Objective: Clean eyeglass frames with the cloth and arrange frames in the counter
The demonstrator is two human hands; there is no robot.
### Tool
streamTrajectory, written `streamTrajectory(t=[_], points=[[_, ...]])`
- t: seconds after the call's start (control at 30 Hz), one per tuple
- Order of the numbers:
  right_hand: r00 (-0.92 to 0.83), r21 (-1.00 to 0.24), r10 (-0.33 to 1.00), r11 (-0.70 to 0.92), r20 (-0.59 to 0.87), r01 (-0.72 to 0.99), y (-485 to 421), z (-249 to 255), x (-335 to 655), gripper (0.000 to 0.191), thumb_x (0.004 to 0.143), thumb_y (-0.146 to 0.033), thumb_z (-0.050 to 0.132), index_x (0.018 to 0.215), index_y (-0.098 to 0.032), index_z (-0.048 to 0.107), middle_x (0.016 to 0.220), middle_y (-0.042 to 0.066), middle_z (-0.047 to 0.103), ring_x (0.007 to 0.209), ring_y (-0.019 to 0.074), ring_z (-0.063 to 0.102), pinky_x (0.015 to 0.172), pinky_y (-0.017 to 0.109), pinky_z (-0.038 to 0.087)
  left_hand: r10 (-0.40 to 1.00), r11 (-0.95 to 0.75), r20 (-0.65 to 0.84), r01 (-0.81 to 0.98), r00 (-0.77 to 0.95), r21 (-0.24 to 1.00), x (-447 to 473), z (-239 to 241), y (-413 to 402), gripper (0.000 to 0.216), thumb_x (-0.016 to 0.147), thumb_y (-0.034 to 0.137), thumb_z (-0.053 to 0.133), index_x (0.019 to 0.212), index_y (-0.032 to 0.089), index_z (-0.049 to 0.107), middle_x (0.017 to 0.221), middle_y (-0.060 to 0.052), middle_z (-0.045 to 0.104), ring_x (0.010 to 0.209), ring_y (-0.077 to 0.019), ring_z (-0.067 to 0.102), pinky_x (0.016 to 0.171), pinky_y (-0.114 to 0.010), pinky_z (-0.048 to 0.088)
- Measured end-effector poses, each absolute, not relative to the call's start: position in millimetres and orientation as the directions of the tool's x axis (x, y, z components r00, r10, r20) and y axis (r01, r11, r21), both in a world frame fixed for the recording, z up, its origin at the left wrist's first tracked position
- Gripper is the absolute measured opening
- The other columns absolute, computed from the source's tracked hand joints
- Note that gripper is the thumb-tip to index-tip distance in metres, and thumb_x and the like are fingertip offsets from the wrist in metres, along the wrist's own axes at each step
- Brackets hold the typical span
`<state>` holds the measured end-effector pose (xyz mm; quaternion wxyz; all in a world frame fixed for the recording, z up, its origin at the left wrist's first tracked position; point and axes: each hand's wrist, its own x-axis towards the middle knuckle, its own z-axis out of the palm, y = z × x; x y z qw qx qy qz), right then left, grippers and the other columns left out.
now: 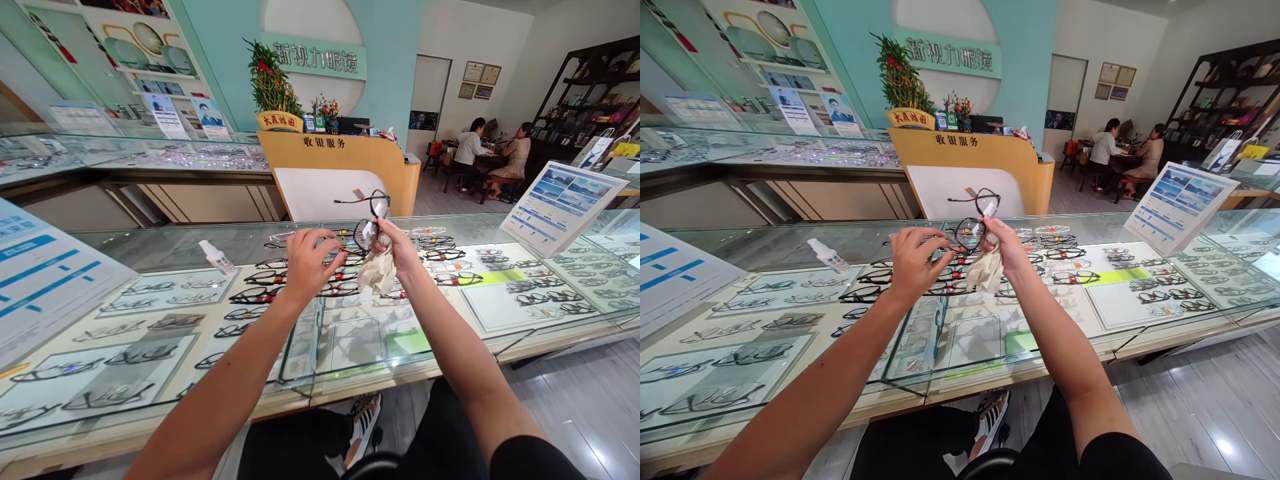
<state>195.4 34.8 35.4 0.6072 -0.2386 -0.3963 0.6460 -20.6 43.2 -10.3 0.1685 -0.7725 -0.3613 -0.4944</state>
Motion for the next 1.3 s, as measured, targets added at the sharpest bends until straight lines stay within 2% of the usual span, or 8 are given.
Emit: streamTrajectory(t=[0.27,0.4,0.6,0.83,0.97,1.07,1.2,1.3], points=[[-0.045,-0.846,0.972,0.178,0.231,-0.503,24,43,202,0.038,0.077,-0.051,0.093,0.090,-0.022,0.072,0.069,-0.006,0.058,0.053,0.0074,0.041,0.052,0.025,0.032,0.429,-0.700,0.870,0.698,0.243,0.150,-15,-7,39,0.013,0.099,0.036,0.071,0.092,0.026,0.075,0.113,-0.011,0.077,0.110,-0.0319,0.063,0.096,-0.047,0.041],[-0.039,-0.846,0.971,0.185,0.235,-0.500,20,48,206,0.042,0.074,-0.054,0.094,0.092,-0.023,0.072,0.068,-0.006,0.059,0.053,0.0083,0.041,0.051,0.026,0.035,0.407,-0.695,0.897,0.696,0.174,0.180,-9,-4,32,0.015,0.099,0.038,0.070,0.106,0.025,0.075,0.119,-0.011,0.076,0.111,-0.0320,0.065,0.097,-0.047,0.043],[0.041,-0.838,0.972,0.220,0.231,-0.499,18,53,205,0.047,0.066,-0.051,0.098,0.083,-0.023,0.064,0.100,-0.002,0.078,0.058,0.0068,0.049,0.053,0.026,0.042,0.353,-0.722,0.935,0.644,0.027,0.254,-4,-2,24,0.014,0.101,0.036,0.064,0.106,0.024,0.067,0.110,-0.010,0.074,0.107,-0.0301,0.067,0.099,-0.049,0.047],[0.044,-0.825,0.972,0.218,0.229,-0.521,19,51,205,0.045,0.067,-0.050,0.099,0.085,-0.024,0.067,0.101,-0.003,0.079,0.062,0.0072,0.061,0.060,0.025,0.055,0.305,-0.688,0.950,0.674,-0.069,0.270,-33,9,34,0.012,0.102,0.038,0.063,0.101,0.026,0.066,0.106,-0.010,0.072,0.108,-0.0318,0.065,0.101,-0.055,0.046],[0.064,-0.827,0.968,0.241,0.243,-0.508,24,48,209,0.046,0.065,-0.051,0.099,0.087,-0.024,0.068,0.105,-0.003,0.080,0.065,0.0090,0.065,0.060,0.026,0.057,0.261,-0.456,0.860,0.729,-0.438,0.510,-82,20,63,0.013,0.104,0.036,0.056,0.108,0.024,0.060,0.115,-0.008,0.064,0.120,-0.0323,0.062,0.106,-0.059,0.046],[0.076,-0.829,0.961,0.269,0.266,-0.490,29,44,211,0.047,0.065,-0.053,0.099,0.085,-0.025,0.068,0.106,-0.002,0.080,0.068,0.0103,0.068,0.060,0.027,0.058,0.121,-0.261,0.715,0.673,-0.688,0.692,-115,15,87,0.023,0.092,0.022,0.060,0.113,0.027,0.052,0.122,-0.010,0.062,0.119,-0.0326,0.063,0.107,-0.061,0.050],[0.086,-0.828,0.962,0.267,0.259,-0.493,34,40,214,0.052,0.059,-0.057,0.102,0.088,-0.025,0.072,0.097,-0.002,0.078,0.067,0.0116,0.068,0.065,0.029,0.063,0.096,-0.057,0.568,0.566,-0.817,0.823,-136,-4,113,0.052,0.073,0.019,0.073,0.118,0.026,0.048,0.126,-0.016,0.063,0.127,-0.0405,0.062,0.107,-0.070,0.050],[0.086,-0.836,0.959,0.276,0.268,-0.474,36,38,215,0.053,0.062,-0.059,0.100,0.091,-0.025,0.072,0.094,-0.002,0.077,0.069,0.0130,0.069,0.069,0.030,0.065,0.186,0.013,0.437,0.447,-0.880,0.894,-141,-17,122,0.065,0.069,0.020,0.076,0.126,0.025,0.046,0.138,-0.024,0.059,0.141,-0.0469,0.055,0.111,-0.076,0.045]])
